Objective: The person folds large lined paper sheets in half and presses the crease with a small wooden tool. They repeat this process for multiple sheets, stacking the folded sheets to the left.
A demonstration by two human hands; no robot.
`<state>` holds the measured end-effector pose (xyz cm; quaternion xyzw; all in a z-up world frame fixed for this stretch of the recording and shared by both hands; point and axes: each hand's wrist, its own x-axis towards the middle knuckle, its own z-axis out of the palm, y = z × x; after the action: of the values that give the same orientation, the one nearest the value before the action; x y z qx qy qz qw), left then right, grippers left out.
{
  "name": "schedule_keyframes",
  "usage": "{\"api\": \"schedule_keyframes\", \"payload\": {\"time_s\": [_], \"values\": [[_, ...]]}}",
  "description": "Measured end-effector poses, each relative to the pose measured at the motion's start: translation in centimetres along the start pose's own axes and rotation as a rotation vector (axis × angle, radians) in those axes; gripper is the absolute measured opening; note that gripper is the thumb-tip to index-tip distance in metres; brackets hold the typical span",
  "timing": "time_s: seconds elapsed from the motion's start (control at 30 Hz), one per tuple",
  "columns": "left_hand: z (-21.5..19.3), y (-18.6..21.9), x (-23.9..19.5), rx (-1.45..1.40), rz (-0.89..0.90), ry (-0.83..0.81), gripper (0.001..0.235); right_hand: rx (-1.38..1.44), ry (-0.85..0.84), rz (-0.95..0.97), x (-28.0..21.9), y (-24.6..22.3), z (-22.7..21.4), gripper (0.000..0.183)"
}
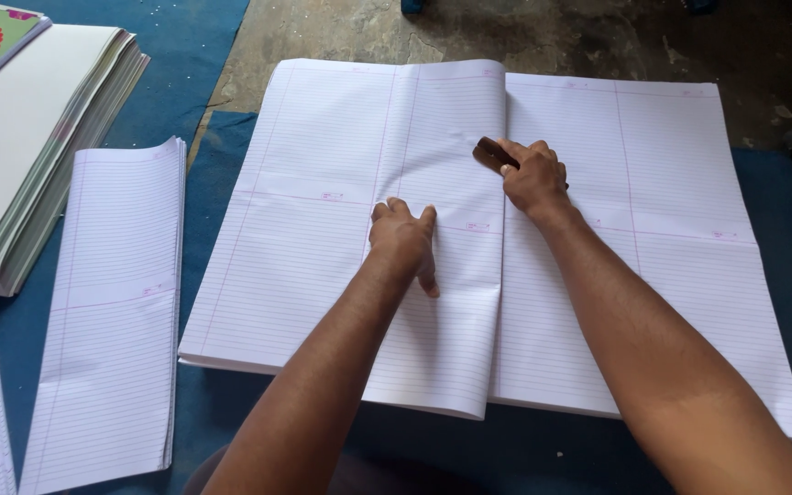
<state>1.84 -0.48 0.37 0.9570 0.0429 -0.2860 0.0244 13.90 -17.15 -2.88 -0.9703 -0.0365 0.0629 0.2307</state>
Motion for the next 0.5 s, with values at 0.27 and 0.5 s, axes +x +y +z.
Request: {"api": "schedule_keyframes", "payload": {"time_s": [0.27,0.5], "values": [[-0.2,0.0,-0.2,0.01,0.002,-0.009,0.144,0.029,0.008,0.048,1.9,-0.6,-0.1,0.047],[-0.3,0.0,-0.4,0.004,0.008,-0.001,0.144,0.015,0.044,0.036,4.3,-0.7,0.3,0.047]]}}
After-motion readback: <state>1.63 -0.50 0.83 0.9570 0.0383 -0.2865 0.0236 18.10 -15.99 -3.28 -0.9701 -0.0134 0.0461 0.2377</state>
